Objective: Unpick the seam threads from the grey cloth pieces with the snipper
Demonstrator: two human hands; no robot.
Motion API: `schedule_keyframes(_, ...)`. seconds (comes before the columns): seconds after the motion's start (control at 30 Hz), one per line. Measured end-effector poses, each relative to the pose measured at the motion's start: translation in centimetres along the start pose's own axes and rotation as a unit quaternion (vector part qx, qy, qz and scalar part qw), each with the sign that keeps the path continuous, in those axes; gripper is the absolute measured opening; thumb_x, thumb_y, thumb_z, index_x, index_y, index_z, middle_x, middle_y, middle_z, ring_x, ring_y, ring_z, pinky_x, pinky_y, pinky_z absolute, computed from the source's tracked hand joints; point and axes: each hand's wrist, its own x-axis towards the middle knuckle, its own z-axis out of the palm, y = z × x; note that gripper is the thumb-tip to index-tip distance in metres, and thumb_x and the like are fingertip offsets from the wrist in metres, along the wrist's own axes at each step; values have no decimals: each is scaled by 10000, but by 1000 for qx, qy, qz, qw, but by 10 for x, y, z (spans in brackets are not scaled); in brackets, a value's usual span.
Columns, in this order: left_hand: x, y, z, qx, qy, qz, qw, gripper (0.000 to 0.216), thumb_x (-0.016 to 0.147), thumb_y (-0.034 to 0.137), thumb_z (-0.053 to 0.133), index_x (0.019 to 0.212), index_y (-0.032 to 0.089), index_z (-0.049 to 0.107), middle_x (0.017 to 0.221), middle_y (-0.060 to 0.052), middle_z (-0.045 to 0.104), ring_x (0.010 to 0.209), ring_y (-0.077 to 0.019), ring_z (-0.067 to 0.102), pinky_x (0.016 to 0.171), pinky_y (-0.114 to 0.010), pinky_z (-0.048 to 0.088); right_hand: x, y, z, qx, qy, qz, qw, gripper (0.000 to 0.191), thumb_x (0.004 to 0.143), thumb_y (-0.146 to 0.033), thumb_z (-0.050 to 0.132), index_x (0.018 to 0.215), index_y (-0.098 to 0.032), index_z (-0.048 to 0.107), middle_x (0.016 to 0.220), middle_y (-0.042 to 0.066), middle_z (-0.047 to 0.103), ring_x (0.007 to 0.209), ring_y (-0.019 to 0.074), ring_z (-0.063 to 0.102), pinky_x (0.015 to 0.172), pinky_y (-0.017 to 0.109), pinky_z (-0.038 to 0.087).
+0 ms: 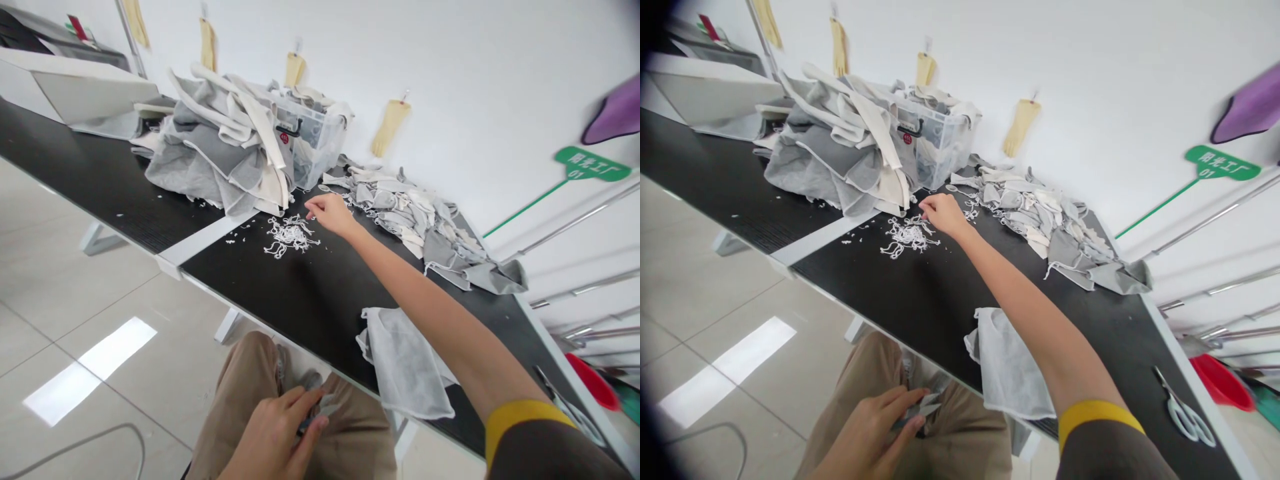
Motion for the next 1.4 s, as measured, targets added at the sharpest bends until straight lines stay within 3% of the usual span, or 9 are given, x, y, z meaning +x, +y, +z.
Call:
schedule_keyframes(0.17,0,6,7,-2,-10,18,1000,285,935,276,513,1183,224,643,955,-54,744,786,-206,734,670,-293,601,-1,0,-11,11,-25,-31,999,379,802,-15,537,1073,-160,759,1078,55,765,1018,201,702,946,303,503)
schedule_keyframes(0.37,-5,13,7,7,-32,11,999,295,949,282,506,1200,210,643,1026,-77,744,844,-198,734,745,-276,605,-43,-18,-57,22,23,-9,999,306,856,-95,547,1071,-166,752,1072,41,761,992,194,699,956,329,515)
schedule_keyframes(0.47,-7,16,12,11,-42,18,999,302,959,309,500,1215,227,637,1065,-66,743,877,-195,733,793,-286,608,-101,-23,-93,14,49,31,998,226,872,-167,587,1008,-186,766,1006,35,773,926,205,715,910,346,539)
schedule_keyframes(0.63,-8,22,27,9,-38,62,997,309,950,358,532,1223,253,630,1088,-35,747,913,-186,735,819,-264,606,-240,-19,-137,39,104,162,980,219,878,-263,603,1021,-201,756,866,52,780,810,211,742,803,347,586)
schedule_keyframes(0.83,-4,33,32,-29,-25,100,994,282,934,368,571,1198,292,636,1070,19,760,922,-140,738,818,-175,586,-403,-3,-160,9,187,331,925,231,849,-373,653,992,-216,745,912,92,770,791,246,732,736,397,603)
schedule_keyframes(0.97,3,42,34,-47,-12,137,989,265,916,392,595,1165,321,651,1031,48,773,876,-121,748,771,-122,577,-474,13,-162,-36,186,374,908,249,846,-362,647,1042,-228,722,1001,113,740,815,258,703,640,396,586)
schedule_keyframes(1.07,8,46,38,-45,-12,149,988,275,909,404,600,1165,327,663,1029,41,776,868,-135,753,779,-136,581,-499,25,-156,-59,130,359,922,304,848,-318,639,1143,-262,689,1119,114,691,901,267,682,665,408,581)
schedule_keyframes(1.23,14,52,42,0,-20,149,989,308,893,438,611,1175,331,673,1057,30,772,903,-156,750,793,-165,589,-498,40,-139,-85,117,300,943,388,875,-272,607,1261,-311,636,1234,91,629,1157,282,594,1004,491,489)
schedule_keyframes(1.4,25,62,36,71,-34,128,989,342,901,462,590,1194,309,679,1126,-8,751,993,-206,729,846,-268,604,-491,51,-128,-88,152,283,943,203,912,-249,550,1005,-277,729,1061,89,699,1017,284,637,936,486,502)
